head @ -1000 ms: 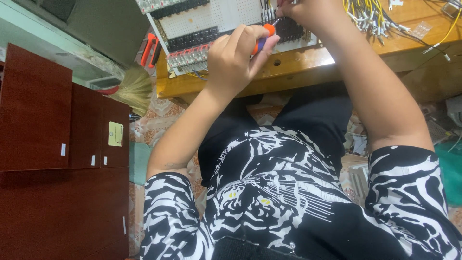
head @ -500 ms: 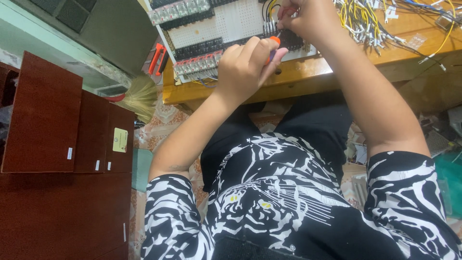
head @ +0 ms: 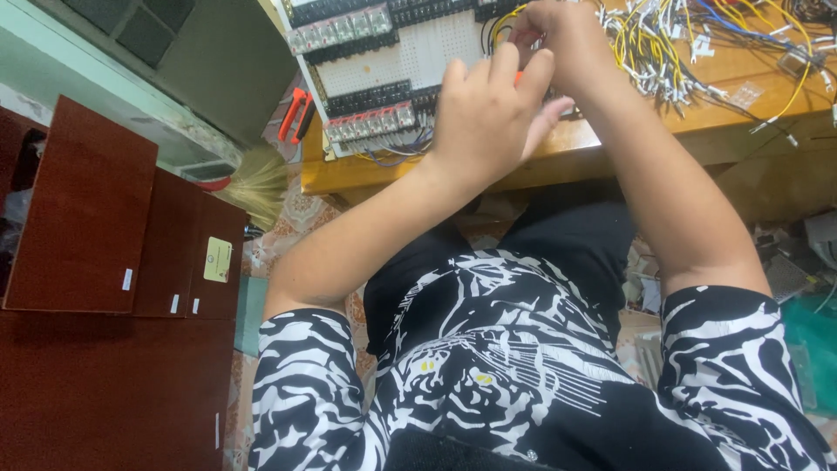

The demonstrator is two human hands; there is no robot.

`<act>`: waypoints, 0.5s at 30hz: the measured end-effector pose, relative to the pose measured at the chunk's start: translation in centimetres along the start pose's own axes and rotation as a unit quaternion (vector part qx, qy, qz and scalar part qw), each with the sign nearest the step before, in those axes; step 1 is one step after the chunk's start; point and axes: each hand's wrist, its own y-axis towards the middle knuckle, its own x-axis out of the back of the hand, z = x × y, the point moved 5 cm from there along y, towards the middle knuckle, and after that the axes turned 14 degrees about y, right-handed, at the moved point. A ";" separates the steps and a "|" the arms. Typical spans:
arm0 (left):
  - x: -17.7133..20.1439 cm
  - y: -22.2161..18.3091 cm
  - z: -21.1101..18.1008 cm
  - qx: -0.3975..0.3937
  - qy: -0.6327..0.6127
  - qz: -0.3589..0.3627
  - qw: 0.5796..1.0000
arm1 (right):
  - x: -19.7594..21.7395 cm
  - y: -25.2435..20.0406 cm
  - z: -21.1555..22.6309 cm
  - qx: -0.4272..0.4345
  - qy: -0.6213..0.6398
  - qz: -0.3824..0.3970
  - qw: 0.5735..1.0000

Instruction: Connecting and securing electrical wires to relay terminals on a control panel using a screwdriver.

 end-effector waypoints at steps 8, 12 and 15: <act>0.0 -1.2 -1.7 -0.044 0.012 0.041 0.998 | -0.5 0.5 -1.2 -0.022 -0.031 0.007 0.999; 0.7 -0.7 -1.9 -0.041 0.120 0.004 0.992 | -0.5 0.4 -0.9 -0.009 -0.046 -0.011 0.999; 1.5 -0.1 -1.7 -0.021 0.089 -0.037 0.995 | -0.3 0.4 0.0 -0.025 -0.036 -0.008 0.999</act>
